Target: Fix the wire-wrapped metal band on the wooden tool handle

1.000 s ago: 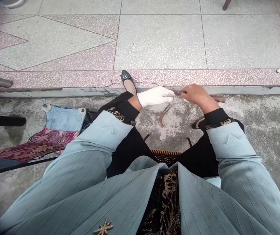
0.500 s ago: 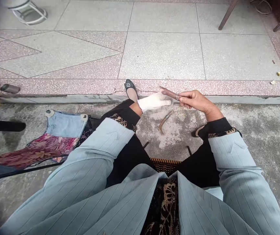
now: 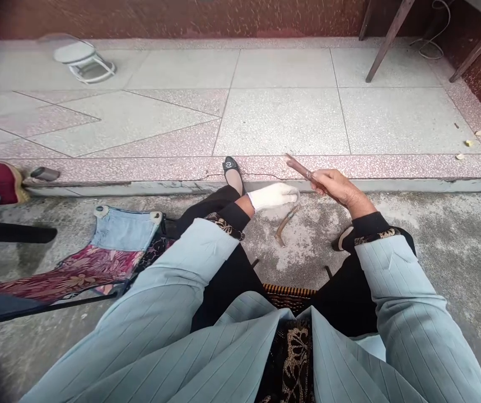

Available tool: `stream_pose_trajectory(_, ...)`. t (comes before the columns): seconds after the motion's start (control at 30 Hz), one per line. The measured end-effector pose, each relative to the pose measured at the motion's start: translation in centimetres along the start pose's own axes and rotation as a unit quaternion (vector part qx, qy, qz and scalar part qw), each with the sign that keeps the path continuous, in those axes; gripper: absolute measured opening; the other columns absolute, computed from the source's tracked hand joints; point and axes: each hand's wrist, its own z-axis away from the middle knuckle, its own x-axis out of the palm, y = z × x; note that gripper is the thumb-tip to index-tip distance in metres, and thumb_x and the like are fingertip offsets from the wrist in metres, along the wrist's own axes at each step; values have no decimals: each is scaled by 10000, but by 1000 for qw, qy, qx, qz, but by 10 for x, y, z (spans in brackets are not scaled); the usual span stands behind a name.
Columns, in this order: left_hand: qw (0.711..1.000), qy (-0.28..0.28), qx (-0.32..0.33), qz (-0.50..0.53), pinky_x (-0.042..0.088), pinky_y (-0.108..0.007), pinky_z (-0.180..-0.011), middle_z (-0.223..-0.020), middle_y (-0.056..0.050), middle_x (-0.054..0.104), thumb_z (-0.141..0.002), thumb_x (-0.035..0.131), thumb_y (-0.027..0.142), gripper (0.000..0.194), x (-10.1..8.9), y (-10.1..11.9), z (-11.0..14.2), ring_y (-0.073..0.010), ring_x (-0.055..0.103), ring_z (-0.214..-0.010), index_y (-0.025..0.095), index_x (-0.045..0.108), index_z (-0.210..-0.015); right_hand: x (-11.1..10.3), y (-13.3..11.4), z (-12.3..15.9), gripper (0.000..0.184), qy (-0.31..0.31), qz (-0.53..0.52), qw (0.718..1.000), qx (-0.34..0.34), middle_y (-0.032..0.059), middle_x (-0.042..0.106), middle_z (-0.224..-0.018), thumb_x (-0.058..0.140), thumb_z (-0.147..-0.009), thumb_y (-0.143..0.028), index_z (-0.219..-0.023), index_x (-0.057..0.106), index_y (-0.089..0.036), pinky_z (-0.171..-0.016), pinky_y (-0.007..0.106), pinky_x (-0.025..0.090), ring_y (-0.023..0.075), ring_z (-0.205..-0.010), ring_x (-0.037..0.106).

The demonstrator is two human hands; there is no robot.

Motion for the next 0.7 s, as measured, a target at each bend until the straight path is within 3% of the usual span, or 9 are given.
stream_pose_trajectory(0.1, 1000, -8, -4, -8, 508, -288, -861, -1051, -80, 774, -977, 494, 356, 316, 5, 4, 6, -220, 686, -943, 171, 740, -1048, 4, 12, -5, 508, 45, 2, 999, -4, -21, 509, -598, 693, -815, -679, -710, 592, -192, -555, 274, 288, 98, -523, 399)
stream_pose_trajectory(0.2, 999, -8, -6, -42, 508, -288, -802, -1022, -84, 784, -1010, 473, 383, 341, 13, 12, 17, -213, 688, -894, 194, 754, -1055, 6, 24, -11, 513, 81, 35, 996, 16, -12, 524, -615, 690, -786, -697, -721, 597, -196, -558, 275, 314, 110, -533, 419)
stream_pose_trajectory(0.27, 998, -2, -4, -59, 498, -288, -778, -1017, -82, 788, -1010, 497, 386, 315, 18, 18, 25, -207, 687, -879, 224, 763, -1057, 5, 29, -13, 488, 125, 126, 983, 42, 6, 541, -605, 642, -827, -674, -740, 630, -195, -566, 290, 331, 137, -545, 446)
stream_pose_trajectory(0.37, 996, 6, -7, -90, 484, -294, -758, -956, -75, 788, -986, 563, 364, 243, 25, 25, 36, -204, 686, -836, 256, 774, -1036, 3, 33, -14, 418, 138, 336, 929, 64, 89, 698, -760, 583, -921, -561, -931, 756, -180, -609, 311, 362, 199, -658, 566)
stream_pose_trajectory(0.43, 993, 21, -8, -119, 482, -305, -758, -949, -83, 790, -983, 576, 346, 224, 26, 25, 41, -209, 694, -832, 265, 777, -1037, 3, 34, -13, 398, 86, 453, 885, 74, 136, 765, -892, 542, -975, -483, -1048, 795, -185, -628, 316, 366, 231, -753, 629)
stream_pose_trajectory(0.53, 986, 49, -5, -161, 491, -323, -783, -1040, -103, 800, -1006, 542, 344, 258, 21, 20, 46, -229, 722, -900, 275, 771, -1103, 8, 35, -11, 347, -60, 536, 839, 73, 151, 787, -943, 553, -985, -402, -1017, 825, -187, -623, 318, 356, 238, -778, 641)
stream_pose_trajectory(0.63, 983, 60, 1, -172, 503, -350, -863, -1205, -125, 786, -1037, 466, 331, 344, 12, 13, 46, -270, 733, -1046, 236, 745, -1214, 18, 33, -6, 316, -211, 508, 834, 47, 94, 760, -836, 585, -965, -388, -928, 834, -197, -610, 320, 339, 193, -675, 571)
stream_pose_trajectory(0.7, 982, 64, 5, -177, 500, -345, -927, -1279, -118, 771, -1044, 452, 323, 365, 8, 10, 45, -274, 724, -1122, 214, 728, -1257, 27, 28, -1, 298, -262, 463, 846, 33, 50, 718, -751, 608, -941, -383, -917, 842, -200, -612, 314, 331, 168, -639, 522)
